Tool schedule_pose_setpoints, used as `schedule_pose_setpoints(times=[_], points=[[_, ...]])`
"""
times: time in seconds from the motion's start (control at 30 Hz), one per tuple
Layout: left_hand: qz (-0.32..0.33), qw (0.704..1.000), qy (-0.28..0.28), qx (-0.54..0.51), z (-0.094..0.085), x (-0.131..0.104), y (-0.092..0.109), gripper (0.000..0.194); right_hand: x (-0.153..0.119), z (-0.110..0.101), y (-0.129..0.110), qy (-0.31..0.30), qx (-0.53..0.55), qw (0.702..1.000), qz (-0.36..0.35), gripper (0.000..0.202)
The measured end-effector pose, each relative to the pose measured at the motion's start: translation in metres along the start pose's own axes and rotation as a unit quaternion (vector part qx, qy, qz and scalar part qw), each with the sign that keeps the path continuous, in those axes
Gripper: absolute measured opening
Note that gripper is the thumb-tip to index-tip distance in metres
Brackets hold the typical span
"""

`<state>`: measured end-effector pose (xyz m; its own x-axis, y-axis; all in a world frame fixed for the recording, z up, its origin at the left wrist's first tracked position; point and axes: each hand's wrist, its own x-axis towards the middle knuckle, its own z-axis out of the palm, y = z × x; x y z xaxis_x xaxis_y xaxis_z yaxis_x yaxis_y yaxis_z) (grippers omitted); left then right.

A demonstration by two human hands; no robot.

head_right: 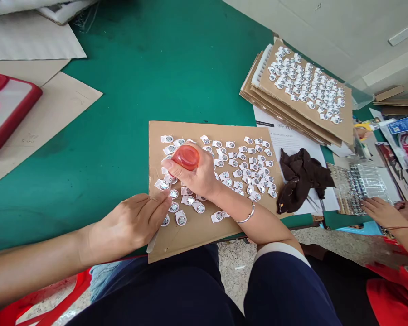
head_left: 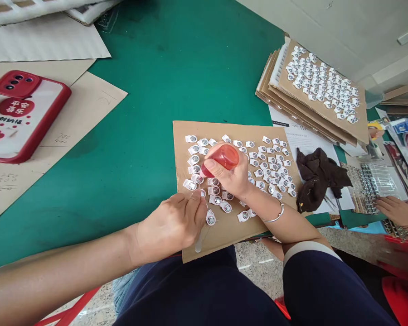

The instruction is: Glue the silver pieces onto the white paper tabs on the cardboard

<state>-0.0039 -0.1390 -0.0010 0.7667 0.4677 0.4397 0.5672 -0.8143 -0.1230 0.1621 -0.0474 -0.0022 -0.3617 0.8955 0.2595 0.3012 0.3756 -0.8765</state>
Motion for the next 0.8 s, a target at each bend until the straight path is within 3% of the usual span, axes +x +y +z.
schedule_pose_setpoints(times=[0.8], points=[[-0.017, 1.0, 0.014, -0.008, -0.0025, 0.0029, -0.0024, 0.018, 0.0049, -0.0048, -0.0032, 0.029, -0.056, 0.997, -0.033, 0.023]])
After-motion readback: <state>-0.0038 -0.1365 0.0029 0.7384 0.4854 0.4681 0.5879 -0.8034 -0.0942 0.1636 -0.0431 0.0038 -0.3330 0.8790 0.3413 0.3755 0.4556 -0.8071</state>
